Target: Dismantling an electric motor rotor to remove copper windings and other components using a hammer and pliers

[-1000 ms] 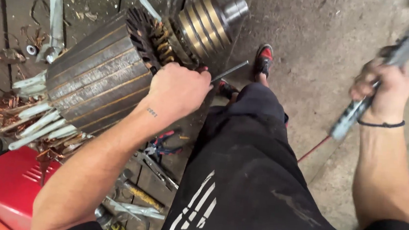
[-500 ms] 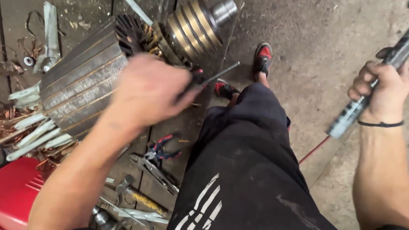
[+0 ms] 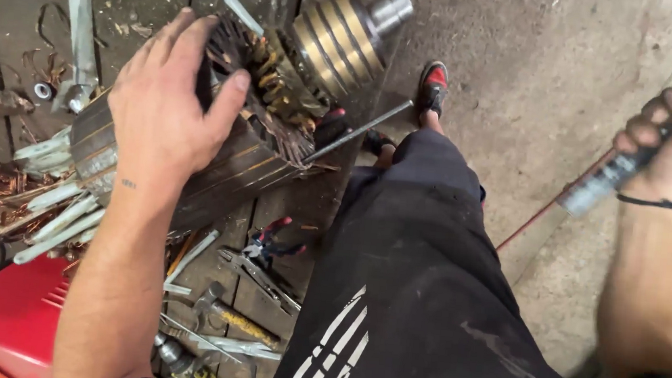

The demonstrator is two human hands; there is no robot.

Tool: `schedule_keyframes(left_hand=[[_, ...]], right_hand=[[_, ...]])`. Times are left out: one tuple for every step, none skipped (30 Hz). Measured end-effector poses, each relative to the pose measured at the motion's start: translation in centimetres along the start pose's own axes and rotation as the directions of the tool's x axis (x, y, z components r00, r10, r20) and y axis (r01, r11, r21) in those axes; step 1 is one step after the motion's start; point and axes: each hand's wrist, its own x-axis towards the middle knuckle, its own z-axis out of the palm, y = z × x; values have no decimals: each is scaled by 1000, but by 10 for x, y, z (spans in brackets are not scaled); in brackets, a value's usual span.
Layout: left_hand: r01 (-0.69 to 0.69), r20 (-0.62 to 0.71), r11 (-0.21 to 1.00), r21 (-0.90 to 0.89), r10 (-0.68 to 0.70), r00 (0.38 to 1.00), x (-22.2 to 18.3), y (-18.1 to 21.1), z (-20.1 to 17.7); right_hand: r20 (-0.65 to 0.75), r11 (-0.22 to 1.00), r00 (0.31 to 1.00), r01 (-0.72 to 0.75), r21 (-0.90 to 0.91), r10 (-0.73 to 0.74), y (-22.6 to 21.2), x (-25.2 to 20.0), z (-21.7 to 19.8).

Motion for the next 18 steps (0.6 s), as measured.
schedule_keyframes(left_hand=[[4,-2,1000,-1,-4,1000,-1,0,0],[9,-5,1000,-1,-9,1000,-2,0,1],[17,-7,1000,-1,-17,1000,-2,-2,2],[10,-12,1000,4,-10,1000,-2,-3,2],[-4,-19,1000,12,4,1000,-1,-3,3],[-2,-21,1000,14,2,1000,-3,-2,2],[0,-22,1000,11,0,1000,-3,-2,3],[2,-22,1000,8,-2,1000,-2,-3,4],[13,-35,1000,13,-12,999,-1,-3,3],[13,-47,1000,16,-12,999,0,-3,3],[-2,-25,1000,10,2,1000,-2,-2,6],[-6,-4,1000,7,6,1000,-3,-2,6],[-18,-32,1000,8,19,999,-3,-2,5],[-31,-61,999,10,32,998,-3,-2,3],[-38,-72,999,15,39,997,-2,-2,4],[-27,-71,1000,10,28,997,-1,-1,4],[-15,-60,1000,1,15,998,-2,1,5],[-21,-61,1000,3,21,998,-2,-1,6]], right_hand=[[-54,996,996,72,58,-69,16,3,8],[-111,983,985,146,113,-133,32,5,16],[-102,983,986,144,110,-133,26,-28,45],[203,911,965,-74,-406,169,20,-62,72],[294,552,785,-72,-831,546,15,-97,97],[298,553,784,-69,-830,544,16,-86,84],[302,506,814,12,-862,496,19,-81,68],[309,449,840,89,-889,446,22,-76,54],[323,450,838,106,-887,440,22,-55,24],[206,512,922,9,-859,328,22,-33,-5],[38,576,968,-116,-809,248,27,-25,-43],[25,571,964,-136,-810,265,21,-20,-40],[73,874,988,-86,-478,137,13,-9,-33],[65,999,998,2,-52,2,3,2,-27],[66,999,998,12,-43,-10,41,30,-39],[-74,991,988,-129,42,132,79,60,-52],[-204,955,936,-261,142,286,117,85,-68],[-206,955,936,-258,147,285,75,38,7]])
